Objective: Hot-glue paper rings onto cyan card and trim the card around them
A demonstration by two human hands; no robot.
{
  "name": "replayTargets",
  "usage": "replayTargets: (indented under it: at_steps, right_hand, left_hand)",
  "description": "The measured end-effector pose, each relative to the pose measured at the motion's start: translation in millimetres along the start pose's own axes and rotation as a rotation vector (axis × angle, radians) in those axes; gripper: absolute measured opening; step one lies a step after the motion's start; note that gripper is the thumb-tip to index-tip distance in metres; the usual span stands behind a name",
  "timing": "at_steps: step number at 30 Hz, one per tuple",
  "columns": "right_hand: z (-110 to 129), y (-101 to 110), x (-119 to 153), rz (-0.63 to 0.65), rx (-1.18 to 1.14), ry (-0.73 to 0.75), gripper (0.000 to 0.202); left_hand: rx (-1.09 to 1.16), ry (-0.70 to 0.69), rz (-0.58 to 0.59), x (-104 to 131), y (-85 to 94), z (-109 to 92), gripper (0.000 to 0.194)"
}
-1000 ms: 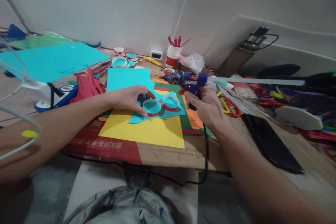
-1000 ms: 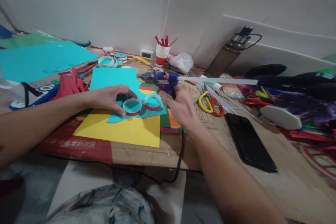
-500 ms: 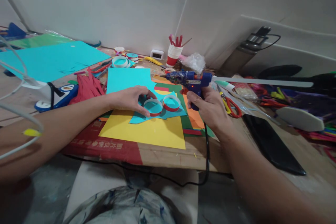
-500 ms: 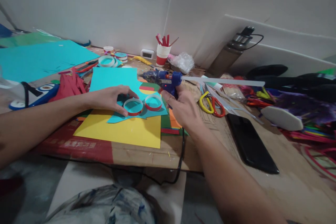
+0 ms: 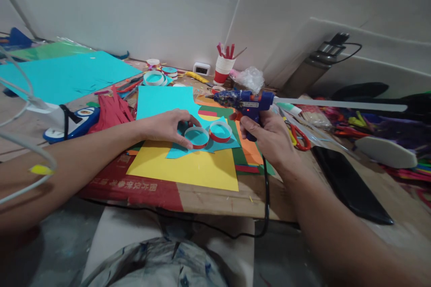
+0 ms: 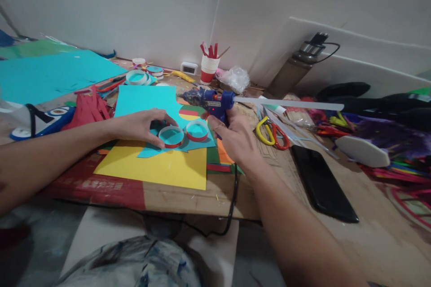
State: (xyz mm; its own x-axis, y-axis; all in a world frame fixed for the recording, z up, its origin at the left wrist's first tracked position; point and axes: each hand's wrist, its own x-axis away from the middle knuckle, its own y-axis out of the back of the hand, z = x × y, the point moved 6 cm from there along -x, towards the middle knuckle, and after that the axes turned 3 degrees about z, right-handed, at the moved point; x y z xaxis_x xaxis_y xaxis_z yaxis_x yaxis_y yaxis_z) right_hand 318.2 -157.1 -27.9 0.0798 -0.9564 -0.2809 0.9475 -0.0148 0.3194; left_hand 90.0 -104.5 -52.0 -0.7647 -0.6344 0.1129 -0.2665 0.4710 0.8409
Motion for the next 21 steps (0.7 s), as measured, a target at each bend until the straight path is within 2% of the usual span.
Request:
replayTargets:
  at_steps: [6, 15, 21]
  right_hand:
    - [0.5, 0.7, 0.2, -0.001, 0.027, -0.009, 0.036]
    - [3.6, 2.2, 1.6, -0.007, 0.063, 0.021, 0.035]
    - [6.7, 4.3, 2.6, -0.01, 0.057, 0.053, 0.03]
  left_hand:
    - [0.069, 0.017, -0.01, 0.9, 1.1, 1.6, 0.08]
    - [0.09, -0.026, -0.026, 0.2, 0.6, 3.1, 0.065]
    - [0.079, -0.02, -0.037, -0.3, -1.4, 8.2, 0.067]
